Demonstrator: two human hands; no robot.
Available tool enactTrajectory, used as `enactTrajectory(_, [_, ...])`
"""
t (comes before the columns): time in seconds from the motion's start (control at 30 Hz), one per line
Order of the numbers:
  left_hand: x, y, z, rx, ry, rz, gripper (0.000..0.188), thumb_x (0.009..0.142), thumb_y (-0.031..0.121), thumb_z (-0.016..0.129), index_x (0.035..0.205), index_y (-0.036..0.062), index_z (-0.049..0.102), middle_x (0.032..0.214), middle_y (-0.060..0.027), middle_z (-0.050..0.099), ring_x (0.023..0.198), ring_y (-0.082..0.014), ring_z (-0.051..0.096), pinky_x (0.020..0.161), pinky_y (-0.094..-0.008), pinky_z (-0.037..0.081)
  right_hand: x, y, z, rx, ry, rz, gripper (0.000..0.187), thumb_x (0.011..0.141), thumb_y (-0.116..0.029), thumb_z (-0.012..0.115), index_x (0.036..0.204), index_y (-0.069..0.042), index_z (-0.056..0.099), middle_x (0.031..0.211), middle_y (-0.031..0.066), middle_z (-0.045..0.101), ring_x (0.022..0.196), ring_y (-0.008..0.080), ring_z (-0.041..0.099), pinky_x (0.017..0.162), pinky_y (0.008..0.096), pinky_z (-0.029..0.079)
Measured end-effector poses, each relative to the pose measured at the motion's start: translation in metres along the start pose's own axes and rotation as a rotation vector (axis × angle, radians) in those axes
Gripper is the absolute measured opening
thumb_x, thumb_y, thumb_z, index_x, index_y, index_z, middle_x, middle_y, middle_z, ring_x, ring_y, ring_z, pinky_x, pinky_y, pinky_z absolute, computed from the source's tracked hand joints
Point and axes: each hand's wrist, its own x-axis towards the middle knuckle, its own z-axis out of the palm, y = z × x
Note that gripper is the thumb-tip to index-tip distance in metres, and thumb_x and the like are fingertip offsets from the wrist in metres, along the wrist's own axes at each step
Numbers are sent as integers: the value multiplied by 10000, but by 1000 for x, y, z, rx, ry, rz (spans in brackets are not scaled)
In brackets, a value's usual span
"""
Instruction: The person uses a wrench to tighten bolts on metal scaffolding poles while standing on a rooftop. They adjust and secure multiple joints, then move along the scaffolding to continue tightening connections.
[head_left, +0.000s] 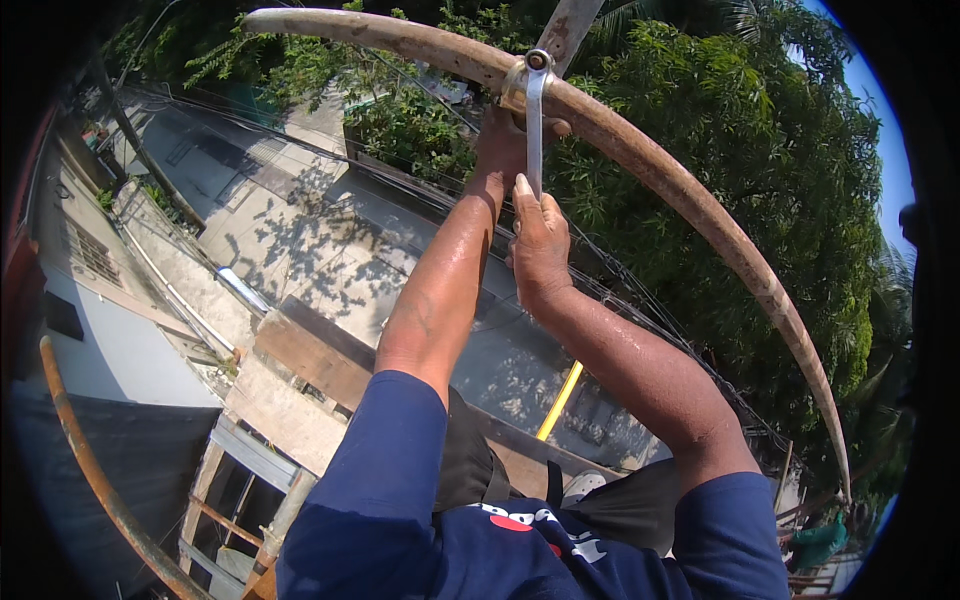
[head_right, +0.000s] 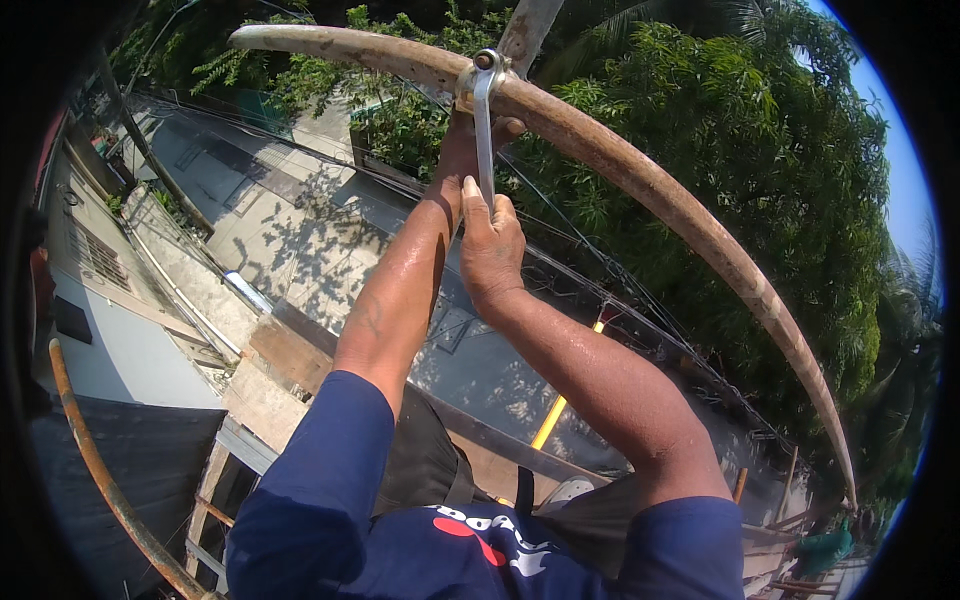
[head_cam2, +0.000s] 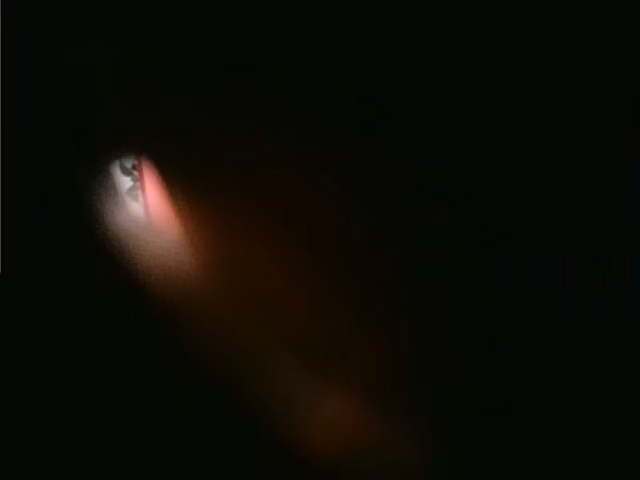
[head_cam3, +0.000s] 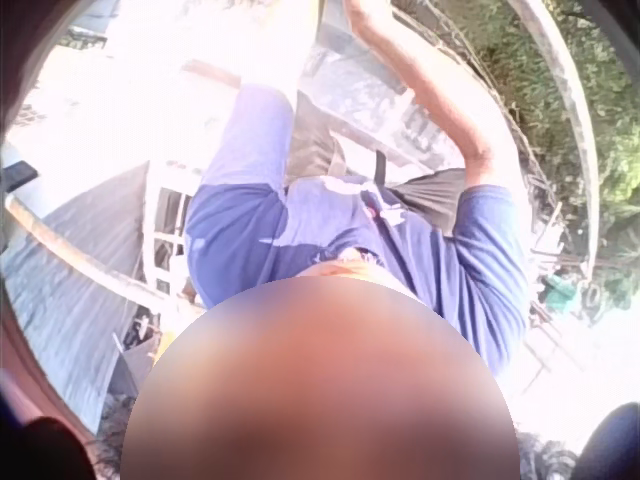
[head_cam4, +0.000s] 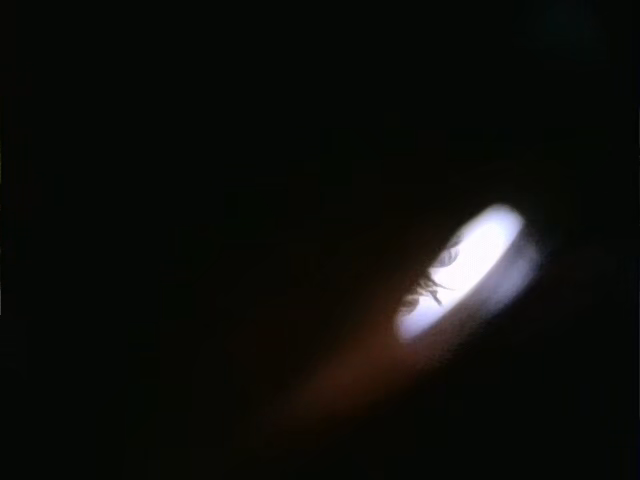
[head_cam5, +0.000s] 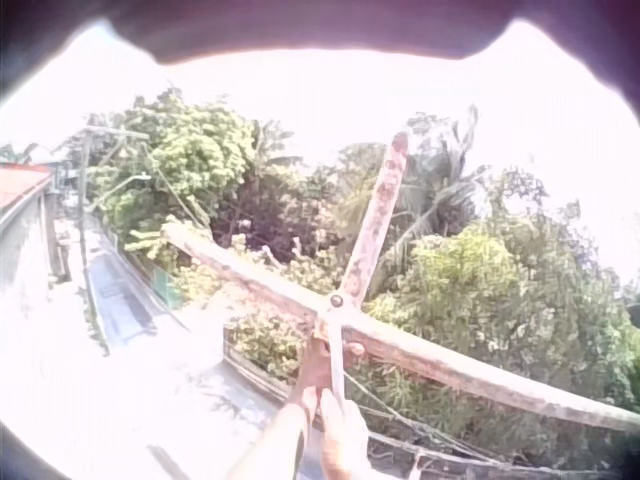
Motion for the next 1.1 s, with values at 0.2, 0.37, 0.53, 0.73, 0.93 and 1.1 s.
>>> enactTrajectory(0.2, [3, -1, -1, -164, -61, 24, 835, 785, 416, 840, 1397, 22, 430, 1253, -131, 600, 1147, -257, 586, 997, -384, 462, -10, 14, -4, 247, -234, 40, 473, 1046, -548, 445, 850, -119, 483, 635, -51, 398, 494, 70, 365, 473, 284, 352])
enactTrajectory(0.37, [-5, 11, -8, -225, -161, -7, 821, 833, 343, 834, 1439, 29, 377, 1249, -86, 615, 1145, -189, 584, 1003, -340, 457, -42, -17, -44, -91, -336, -208, 491, 1081, -433, 449, 848, -10, 540, 707, 26, 470, 714, 110, 419, 625, 343, 404])
enactTrajectory(0.53, [-4, 14, -7, -25, -9, -7, 799, 817, 361, 823, 1417, 15, 424, 1213, -88, 637, 1093, -174, 612, 952, -334, 494, 19, -88, -132, -905, -91, -472, 519, 1064, -460, 427, 865, -34, 647, 718, 155, 621, 679, 327, 603, 666, 447, 479])
enactTrajectory(0.73, [-2, 10, -8, -41, -52, -48, 1208, 623, 715, 820, 1465, -8, 343, 1342, -217, 583, 1242, -377, 585, 1033, -451, 476, 68, -167, -153, -1527, -87, -549, 476, 1042, -440, 477, 933, -56, 736, 709, 140, 651, 684, 274, 664, 646, 464, 516])
enactTrajectory(0.93, [-1, 14, -9, -70, -73, -59, 1200, 630, 656, 852, 1482, -3, 324, 1319, -189, 600, 1198, -312, 613, 1015, -415, 484, 103, -226, -145, -1862, -287, -713, 402, 1049, -363, 501, 966, -57, 749, 619, 135, 585, 552, 240, 610, 561, 432, 508])
enactTrajectory(1.1, [-3, 14, -9, -84, -64, -20, 985, 725, 516, 847, 1440, 18, 388, 1281, -130, 609, 1162, -233, 603, 1009, -367, 469, 116, -244, -126, -2029, -343, -859, 501, 973, -502, 542, 852, -56, 736, 762, 169, 686, 719, 331, 684, 686, 469, 543])
